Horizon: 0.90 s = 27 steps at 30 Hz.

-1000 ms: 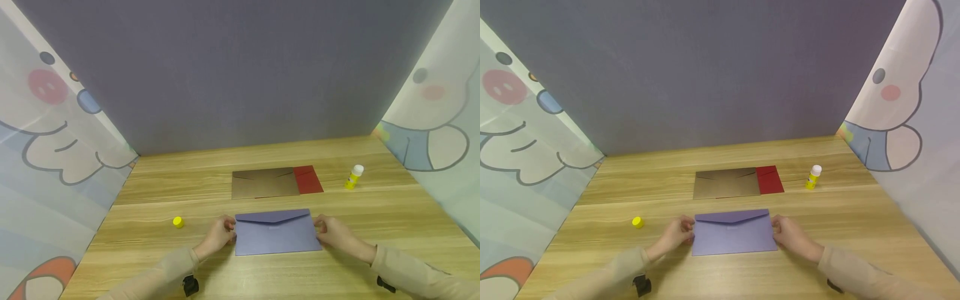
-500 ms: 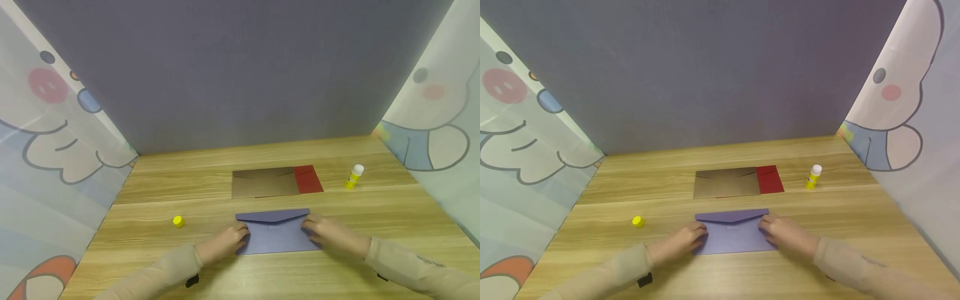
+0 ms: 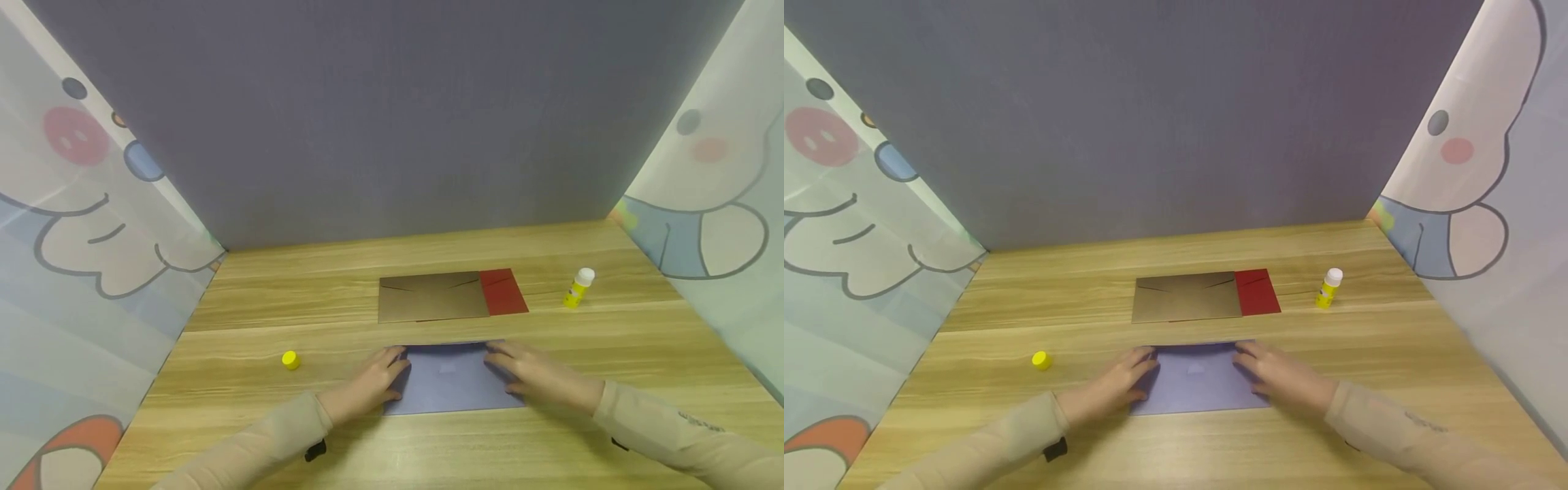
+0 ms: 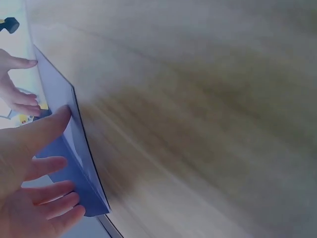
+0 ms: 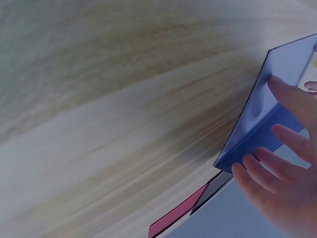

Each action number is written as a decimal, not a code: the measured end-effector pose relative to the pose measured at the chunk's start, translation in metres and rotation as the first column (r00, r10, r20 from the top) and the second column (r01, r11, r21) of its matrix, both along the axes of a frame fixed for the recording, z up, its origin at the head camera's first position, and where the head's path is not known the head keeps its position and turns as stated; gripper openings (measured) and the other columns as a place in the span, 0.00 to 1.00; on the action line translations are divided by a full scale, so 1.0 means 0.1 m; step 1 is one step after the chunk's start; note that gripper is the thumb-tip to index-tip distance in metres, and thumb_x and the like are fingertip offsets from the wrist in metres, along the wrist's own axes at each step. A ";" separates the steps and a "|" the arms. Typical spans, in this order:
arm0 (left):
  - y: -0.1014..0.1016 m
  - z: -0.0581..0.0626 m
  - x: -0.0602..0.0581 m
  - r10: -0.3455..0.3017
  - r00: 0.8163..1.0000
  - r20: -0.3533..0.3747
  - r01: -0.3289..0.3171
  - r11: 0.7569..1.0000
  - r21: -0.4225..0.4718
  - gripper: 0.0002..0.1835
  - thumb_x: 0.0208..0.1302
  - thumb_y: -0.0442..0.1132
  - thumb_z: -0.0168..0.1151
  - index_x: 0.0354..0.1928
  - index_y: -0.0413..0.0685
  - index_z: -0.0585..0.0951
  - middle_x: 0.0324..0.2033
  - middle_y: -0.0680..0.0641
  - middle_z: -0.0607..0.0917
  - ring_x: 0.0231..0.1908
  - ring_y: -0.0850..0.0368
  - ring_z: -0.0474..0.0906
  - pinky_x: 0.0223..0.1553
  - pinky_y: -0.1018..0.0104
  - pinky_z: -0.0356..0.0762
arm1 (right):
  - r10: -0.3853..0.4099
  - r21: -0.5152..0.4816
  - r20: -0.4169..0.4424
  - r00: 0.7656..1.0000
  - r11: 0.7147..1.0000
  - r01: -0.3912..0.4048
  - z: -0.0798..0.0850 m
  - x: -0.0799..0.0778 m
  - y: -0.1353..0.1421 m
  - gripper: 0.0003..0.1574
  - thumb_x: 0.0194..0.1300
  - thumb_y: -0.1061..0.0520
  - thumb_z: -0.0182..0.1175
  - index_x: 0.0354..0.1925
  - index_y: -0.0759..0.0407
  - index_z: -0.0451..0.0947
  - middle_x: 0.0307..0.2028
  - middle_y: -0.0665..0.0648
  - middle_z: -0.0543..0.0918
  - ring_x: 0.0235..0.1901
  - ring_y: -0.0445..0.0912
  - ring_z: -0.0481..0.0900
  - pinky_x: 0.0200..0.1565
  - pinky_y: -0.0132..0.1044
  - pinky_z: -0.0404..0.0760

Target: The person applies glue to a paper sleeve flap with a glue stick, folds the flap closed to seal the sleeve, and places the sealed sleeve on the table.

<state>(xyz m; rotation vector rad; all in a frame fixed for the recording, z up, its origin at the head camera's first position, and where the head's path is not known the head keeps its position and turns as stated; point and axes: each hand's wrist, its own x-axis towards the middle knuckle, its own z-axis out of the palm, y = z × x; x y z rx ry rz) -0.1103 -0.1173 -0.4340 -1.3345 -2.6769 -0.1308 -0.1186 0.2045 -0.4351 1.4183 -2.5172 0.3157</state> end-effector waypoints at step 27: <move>-0.01 0.11 -0.24 0.103 0.915 0.391 -0.043 0.986 -0.158 0.48 0.46 0.55 0.64 0.63 0.31 0.57 0.64 0.37 0.54 0.63 0.44 0.51 0.63 0.56 0.49 | -0.116 0.126 0.552 0.826 0.990 0.055 0.06 -0.19 0.02 0.58 0.39 0.48 0.70 0.60 0.76 0.56 0.62 0.72 0.54 0.60 0.65 0.54 0.56 0.54 0.61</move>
